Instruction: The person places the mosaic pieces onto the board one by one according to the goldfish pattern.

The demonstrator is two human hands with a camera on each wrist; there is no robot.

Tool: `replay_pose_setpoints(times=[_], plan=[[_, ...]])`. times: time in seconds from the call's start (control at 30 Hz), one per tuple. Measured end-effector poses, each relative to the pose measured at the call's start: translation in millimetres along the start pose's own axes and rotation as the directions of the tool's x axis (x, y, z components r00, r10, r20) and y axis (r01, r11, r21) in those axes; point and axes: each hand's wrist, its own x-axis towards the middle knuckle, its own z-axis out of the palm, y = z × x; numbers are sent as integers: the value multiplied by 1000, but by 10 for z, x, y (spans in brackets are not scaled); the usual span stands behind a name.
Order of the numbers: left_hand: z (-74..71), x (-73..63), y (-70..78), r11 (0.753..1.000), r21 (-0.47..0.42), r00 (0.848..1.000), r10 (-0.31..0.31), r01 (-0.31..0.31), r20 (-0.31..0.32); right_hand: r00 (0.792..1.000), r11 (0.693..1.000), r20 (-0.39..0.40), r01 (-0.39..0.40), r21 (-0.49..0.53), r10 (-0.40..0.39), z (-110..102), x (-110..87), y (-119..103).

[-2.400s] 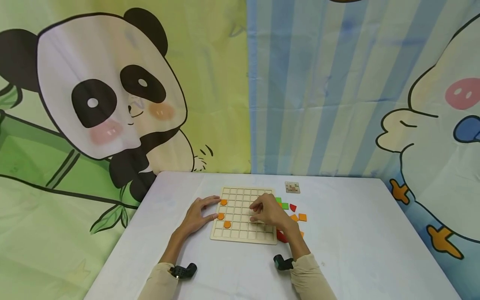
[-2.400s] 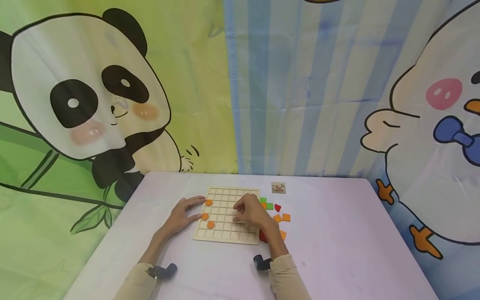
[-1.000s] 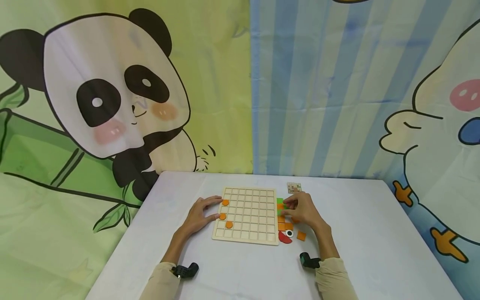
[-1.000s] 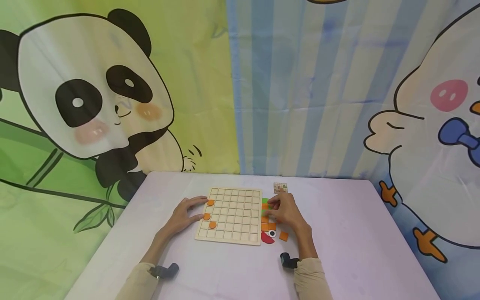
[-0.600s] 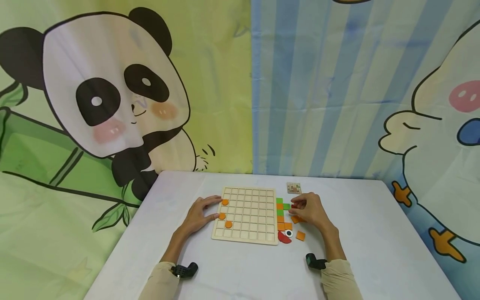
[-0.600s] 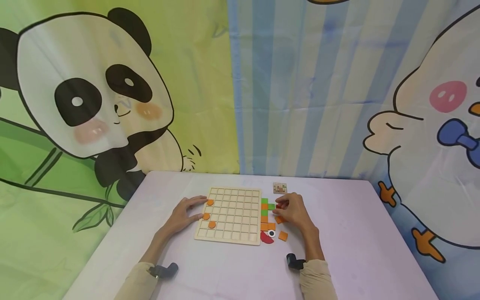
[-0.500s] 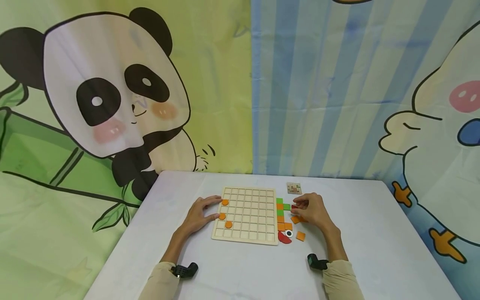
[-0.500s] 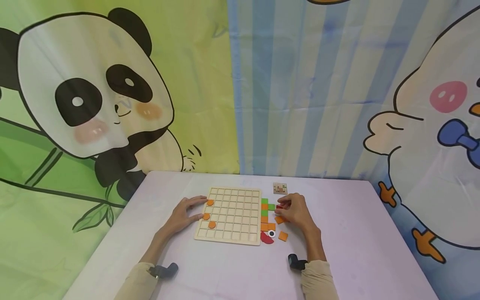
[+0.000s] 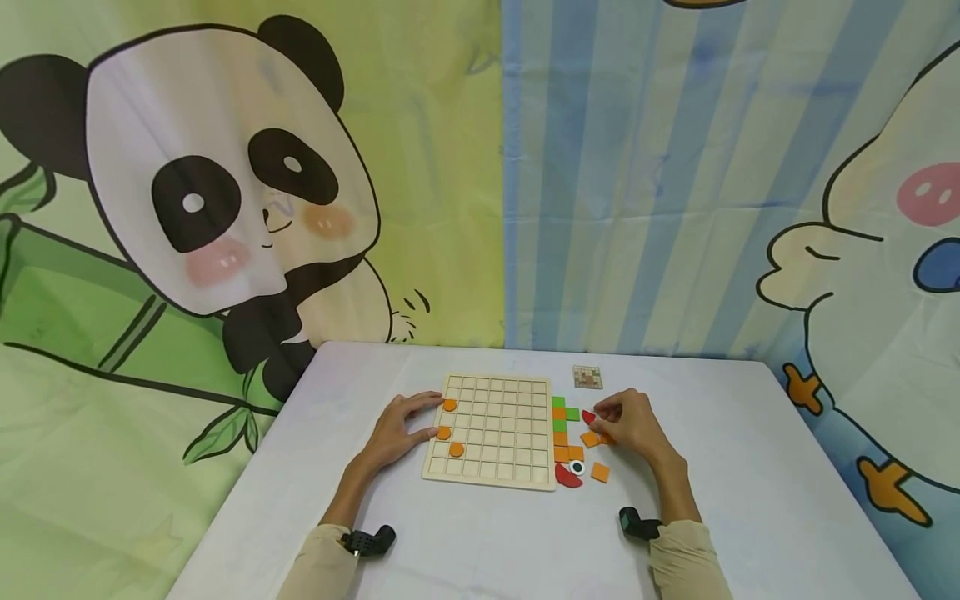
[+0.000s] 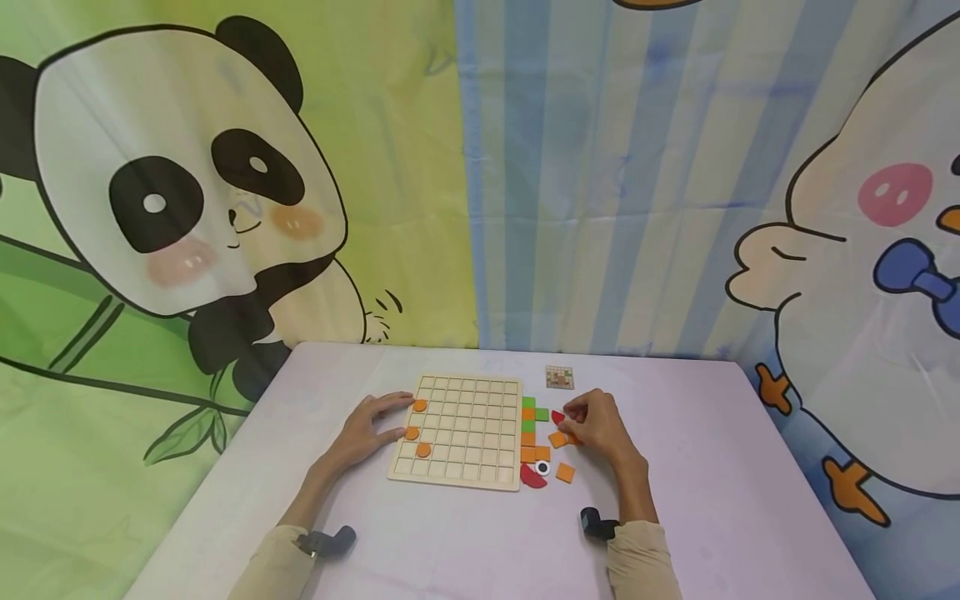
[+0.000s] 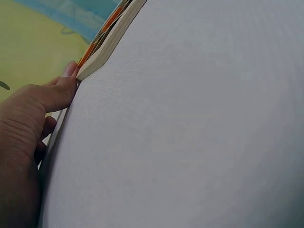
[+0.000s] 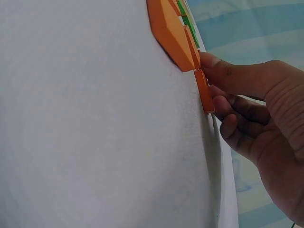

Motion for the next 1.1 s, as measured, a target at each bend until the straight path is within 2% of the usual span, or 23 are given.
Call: replay_pose_setpoints(times=[0.57, 0.83, 1.1], plan=[[20, -2, -34, 1000, 7, 1000, -24, 23, 9, 1000, 1000, 30, -8, -6, 8, 5, 22, -5], [21, -1, -13, 1000, 12, 1000, 21, -21, -16, 999, 1000, 42, -9, 0, 9, 5, 29, -13], [19, -1, -32, 1000, 5, 1000, 0, 0, 0, 998, 1000, 57, -31, 5, 30, 1, 18, -24]])
